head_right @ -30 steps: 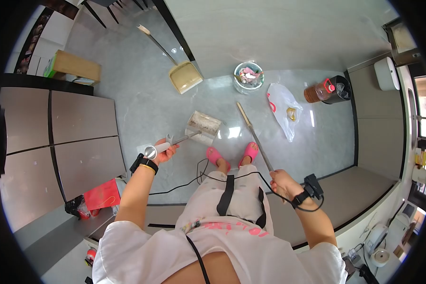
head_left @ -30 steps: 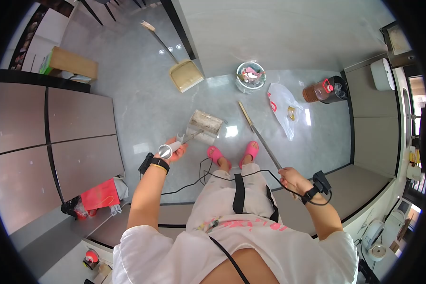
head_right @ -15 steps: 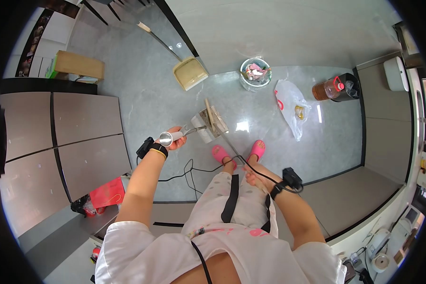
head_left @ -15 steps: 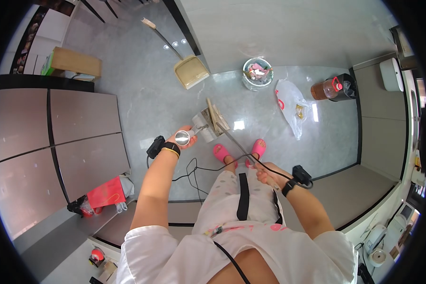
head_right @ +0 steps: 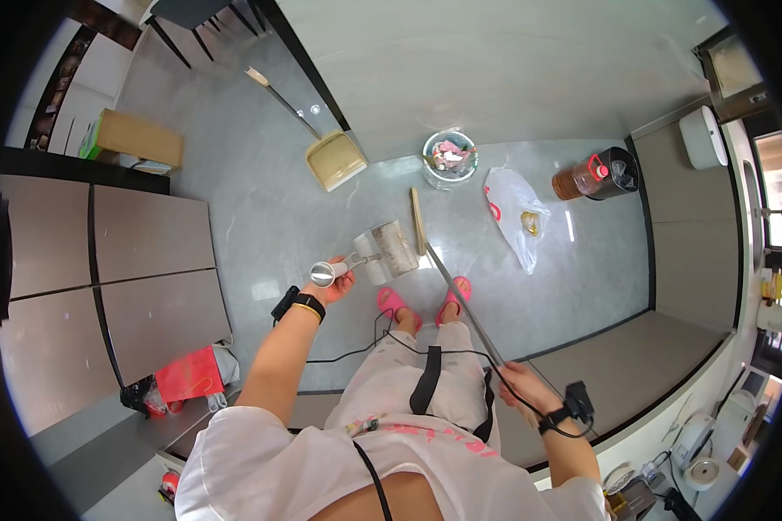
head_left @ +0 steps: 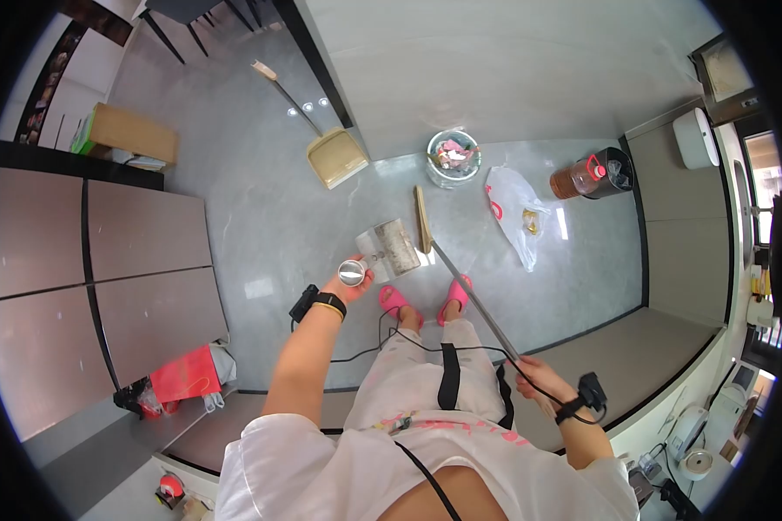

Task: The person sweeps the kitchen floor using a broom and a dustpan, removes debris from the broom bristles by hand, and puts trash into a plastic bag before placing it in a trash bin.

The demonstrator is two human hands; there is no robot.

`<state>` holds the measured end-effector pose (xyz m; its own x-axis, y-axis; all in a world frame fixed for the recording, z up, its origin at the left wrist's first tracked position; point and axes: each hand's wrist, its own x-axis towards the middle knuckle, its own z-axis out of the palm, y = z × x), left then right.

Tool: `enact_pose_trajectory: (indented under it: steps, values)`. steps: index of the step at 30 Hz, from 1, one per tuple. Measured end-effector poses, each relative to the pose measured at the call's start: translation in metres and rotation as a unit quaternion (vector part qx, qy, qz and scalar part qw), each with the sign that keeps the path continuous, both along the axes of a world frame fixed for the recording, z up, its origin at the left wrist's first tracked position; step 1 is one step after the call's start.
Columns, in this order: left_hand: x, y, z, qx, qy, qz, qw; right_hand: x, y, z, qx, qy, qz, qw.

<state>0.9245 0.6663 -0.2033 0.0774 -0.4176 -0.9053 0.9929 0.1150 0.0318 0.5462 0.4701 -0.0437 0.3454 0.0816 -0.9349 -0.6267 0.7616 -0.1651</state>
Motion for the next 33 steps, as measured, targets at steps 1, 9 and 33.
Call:
enact_pose_trajectory:
  steps: [1, 9, 33]
  values:
    - [-0.006, 0.003, -0.007, -0.002, 0.001, -0.004, 1.000, -0.009, -0.003, 0.016, -0.002, 0.001, -0.004, 1.000]
    - [-0.119, -0.041, -0.050, 0.024, -0.072, -0.183, 0.980, -0.084, -0.004, 0.093, 0.032, -0.012, -0.068, 0.997]
    - [-0.357, -0.358, 0.068, -0.107, -0.483, -0.274, 0.825, 0.047, -0.219, 0.003, -0.651, -0.234, 0.166, 0.702]
